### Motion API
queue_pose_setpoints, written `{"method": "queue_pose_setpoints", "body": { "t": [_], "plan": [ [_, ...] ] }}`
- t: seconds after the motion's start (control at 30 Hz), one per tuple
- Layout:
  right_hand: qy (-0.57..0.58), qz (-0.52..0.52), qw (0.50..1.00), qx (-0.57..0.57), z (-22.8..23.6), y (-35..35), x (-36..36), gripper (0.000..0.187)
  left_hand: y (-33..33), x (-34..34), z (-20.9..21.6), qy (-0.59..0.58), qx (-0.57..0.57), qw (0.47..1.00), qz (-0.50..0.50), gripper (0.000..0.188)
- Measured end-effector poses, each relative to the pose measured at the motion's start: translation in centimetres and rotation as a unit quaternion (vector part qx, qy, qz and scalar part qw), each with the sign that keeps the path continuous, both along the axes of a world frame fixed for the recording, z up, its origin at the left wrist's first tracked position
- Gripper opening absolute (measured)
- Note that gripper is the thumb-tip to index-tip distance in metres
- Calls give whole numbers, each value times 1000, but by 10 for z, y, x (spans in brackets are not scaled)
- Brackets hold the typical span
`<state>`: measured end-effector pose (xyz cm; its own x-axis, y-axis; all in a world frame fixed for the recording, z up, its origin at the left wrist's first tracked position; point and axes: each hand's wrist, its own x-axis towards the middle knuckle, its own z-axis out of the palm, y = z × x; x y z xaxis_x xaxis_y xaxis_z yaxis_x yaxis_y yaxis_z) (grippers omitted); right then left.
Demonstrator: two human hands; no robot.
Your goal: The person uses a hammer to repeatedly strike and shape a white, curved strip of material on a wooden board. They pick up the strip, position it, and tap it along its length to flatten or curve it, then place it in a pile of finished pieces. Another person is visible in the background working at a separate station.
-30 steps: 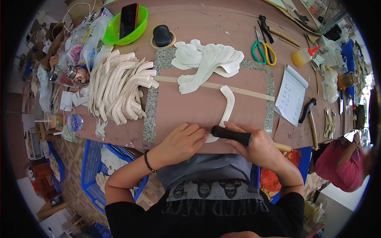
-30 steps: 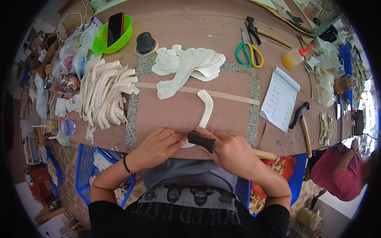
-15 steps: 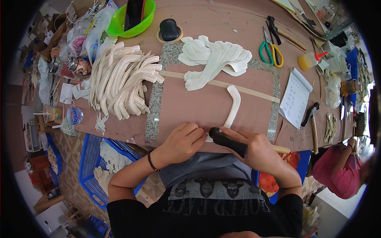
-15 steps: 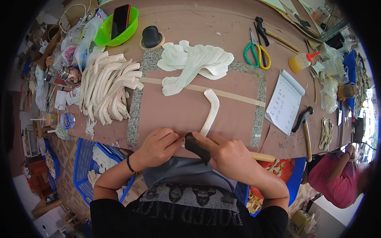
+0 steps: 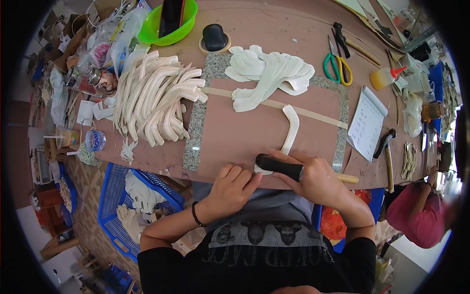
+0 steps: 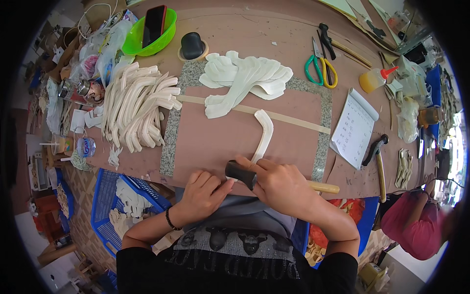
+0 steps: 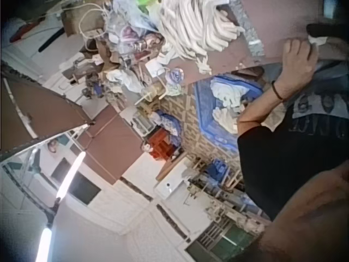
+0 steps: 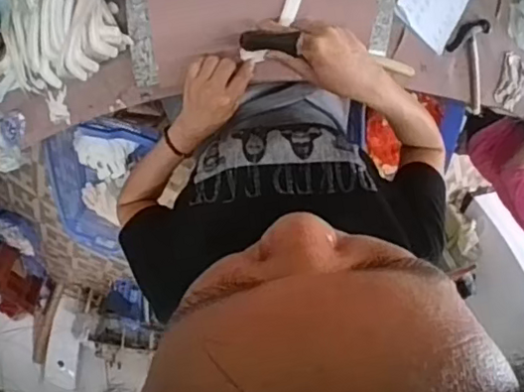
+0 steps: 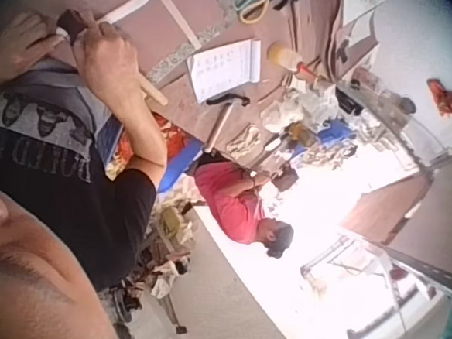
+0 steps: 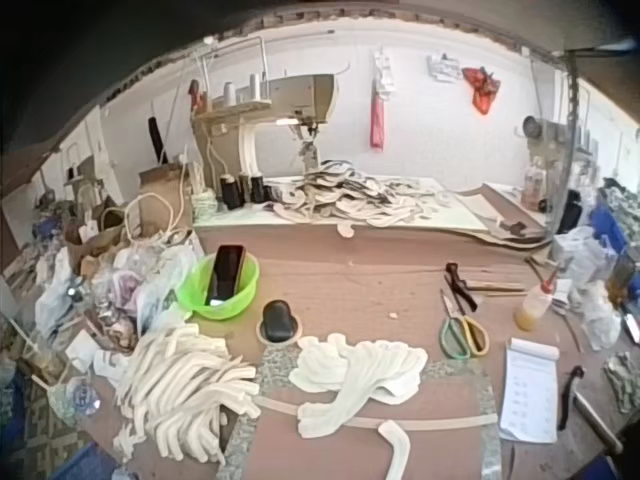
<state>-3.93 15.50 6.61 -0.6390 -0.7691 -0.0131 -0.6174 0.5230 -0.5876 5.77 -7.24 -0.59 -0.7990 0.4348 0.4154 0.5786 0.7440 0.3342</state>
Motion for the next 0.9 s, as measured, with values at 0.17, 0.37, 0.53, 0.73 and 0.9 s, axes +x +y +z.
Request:
{"method": "queue_pose_setpoints", "body": {
  "t": [0.17, 0.37, 0.53, 0.73, 0.9],
  "plan": [
    [25, -37, 997, -57, 2, -4, -4, 65, 1, 0, 1, -8, 3, 1000, 5, 26],
    [58, 5, 998, -32, 1, -7, -4, 64, 1, 1, -2, -7, 5, 1000, 2, 29],
    [40, 12, 998, -46, -8, 0, -4, 62, 3, 2, 4, 0, -11, 1000, 9, 32],
    [63, -91, 994, 12, 0, 20, -11, 56, -15, -39, 13, 19, -90, 995, 46, 34],
    [-3, -36, 999, 4, 11, 34, 10, 54, 17, -95, 11, 1, -52, 999, 13, 26]
  ]
}}
